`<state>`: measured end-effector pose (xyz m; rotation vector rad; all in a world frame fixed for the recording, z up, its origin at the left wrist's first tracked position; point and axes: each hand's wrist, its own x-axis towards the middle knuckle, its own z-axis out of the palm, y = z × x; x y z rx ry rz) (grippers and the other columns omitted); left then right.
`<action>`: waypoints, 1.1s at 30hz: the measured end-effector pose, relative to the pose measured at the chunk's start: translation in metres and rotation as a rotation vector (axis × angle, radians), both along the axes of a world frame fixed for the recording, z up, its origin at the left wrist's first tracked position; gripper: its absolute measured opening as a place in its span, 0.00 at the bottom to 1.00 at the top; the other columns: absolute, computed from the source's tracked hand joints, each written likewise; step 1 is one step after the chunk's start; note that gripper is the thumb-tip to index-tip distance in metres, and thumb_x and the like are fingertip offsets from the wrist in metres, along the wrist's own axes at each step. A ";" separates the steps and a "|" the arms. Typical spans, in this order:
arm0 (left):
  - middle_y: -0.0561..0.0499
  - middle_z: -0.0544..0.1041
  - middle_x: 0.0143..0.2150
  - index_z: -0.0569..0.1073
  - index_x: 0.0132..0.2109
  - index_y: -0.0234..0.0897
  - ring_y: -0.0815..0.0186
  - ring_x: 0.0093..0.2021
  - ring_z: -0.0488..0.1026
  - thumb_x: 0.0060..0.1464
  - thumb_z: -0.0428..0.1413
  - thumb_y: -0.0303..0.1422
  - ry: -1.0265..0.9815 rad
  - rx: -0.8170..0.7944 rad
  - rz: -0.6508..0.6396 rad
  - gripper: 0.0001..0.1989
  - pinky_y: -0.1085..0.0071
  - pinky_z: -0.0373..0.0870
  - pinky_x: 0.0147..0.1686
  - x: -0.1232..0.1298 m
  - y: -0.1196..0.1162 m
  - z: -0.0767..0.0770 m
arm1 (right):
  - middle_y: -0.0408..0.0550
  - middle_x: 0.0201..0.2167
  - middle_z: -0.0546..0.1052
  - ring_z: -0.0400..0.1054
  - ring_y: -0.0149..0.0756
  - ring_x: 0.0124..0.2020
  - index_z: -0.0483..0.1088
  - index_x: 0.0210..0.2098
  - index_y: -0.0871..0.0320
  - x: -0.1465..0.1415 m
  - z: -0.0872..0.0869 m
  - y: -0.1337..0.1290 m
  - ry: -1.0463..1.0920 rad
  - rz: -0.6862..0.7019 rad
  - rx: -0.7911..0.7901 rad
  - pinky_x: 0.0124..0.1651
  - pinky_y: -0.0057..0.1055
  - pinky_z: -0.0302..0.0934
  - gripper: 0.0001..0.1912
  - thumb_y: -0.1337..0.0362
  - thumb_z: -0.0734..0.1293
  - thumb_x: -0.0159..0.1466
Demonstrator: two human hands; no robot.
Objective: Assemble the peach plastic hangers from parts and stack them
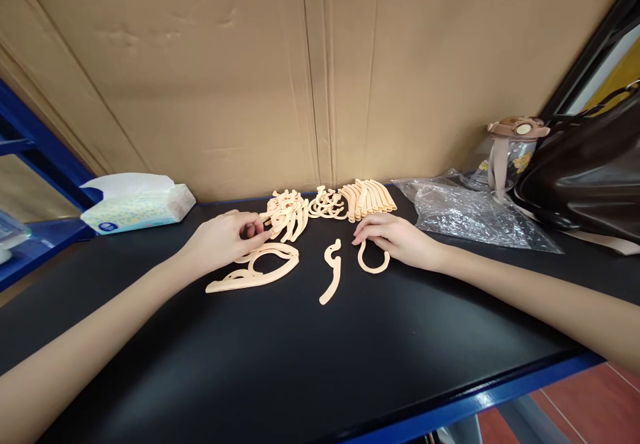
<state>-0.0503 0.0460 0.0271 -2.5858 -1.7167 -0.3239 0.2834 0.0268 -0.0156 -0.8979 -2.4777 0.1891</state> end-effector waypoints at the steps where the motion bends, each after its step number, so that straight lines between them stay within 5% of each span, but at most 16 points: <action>1: 0.52 0.75 0.30 0.69 0.30 0.41 0.61 0.34 0.70 0.54 0.48 0.51 -0.006 -0.013 0.002 0.19 0.71 0.58 0.27 0.001 0.000 0.000 | 0.46 0.43 0.73 0.67 0.35 0.46 0.73 0.41 0.53 0.000 0.000 0.000 -0.003 -0.002 0.002 0.49 0.37 0.64 0.20 0.78 0.55 0.62; 15: 0.55 0.67 0.21 0.70 0.28 0.39 0.67 0.22 0.63 0.52 0.50 0.51 -0.204 -0.176 0.031 0.19 0.73 0.56 0.23 -0.005 0.007 -0.009 | 0.46 0.43 0.72 0.66 0.35 0.46 0.73 0.42 0.55 0.000 0.000 -0.001 -0.002 0.002 -0.005 0.51 0.37 0.63 0.19 0.78 0.55 0.63; 21: 0.57 0.62 0.19 0.70 0.33 0.39 0.69 0.18 0.57 0.53 0.48 0.53 -0.363 -0.110 0.136 0.21 0.73 0.52 0.19 0.001 0.002 -0.006 | 0.47 0.43 0.72 0.67 0.36 0.47 0.73 0.42 0.54 -0.001 -0.002 0.000 0.015 -0.003 -0.015 0.51 0.38 0.64 0.19 0.76 0.55 0.64; 25: 0.56 0.62 0.22 0.70 0.33 0.38 0.70 0.22 0.56 0.53 0.49 0.50 -0.517 -0.089 0.140 0.19 0.73 0.53 0.22 0.020 -0.014 -0.002 | 0.48 0.45 0.71 0.67 0.36 0.47 0.69 0.48 0.53 -0.003 -0.001 -0.003 0.072 -0.037 -0.012 0.50 0.38 0.65 0.19 0.74 0.54 0.65; 33: 0.56 0.61 0.26 0.65 0.28 0.36 0.70 0.27 0.57 0.56 0.50 0.48 -0.693 -0.372 -0.125 0.19 0.75 0.54 0.26 0.066 -0.071 0.001 | 0.49 0.48 0.71 0.67 0.37 0.47 0.49 0.65 0.51 -0.015 0.011 -0.025 0.155 -0.074 0.091 0.53 0.40 0.63 0.28 0.63 0.59 0.67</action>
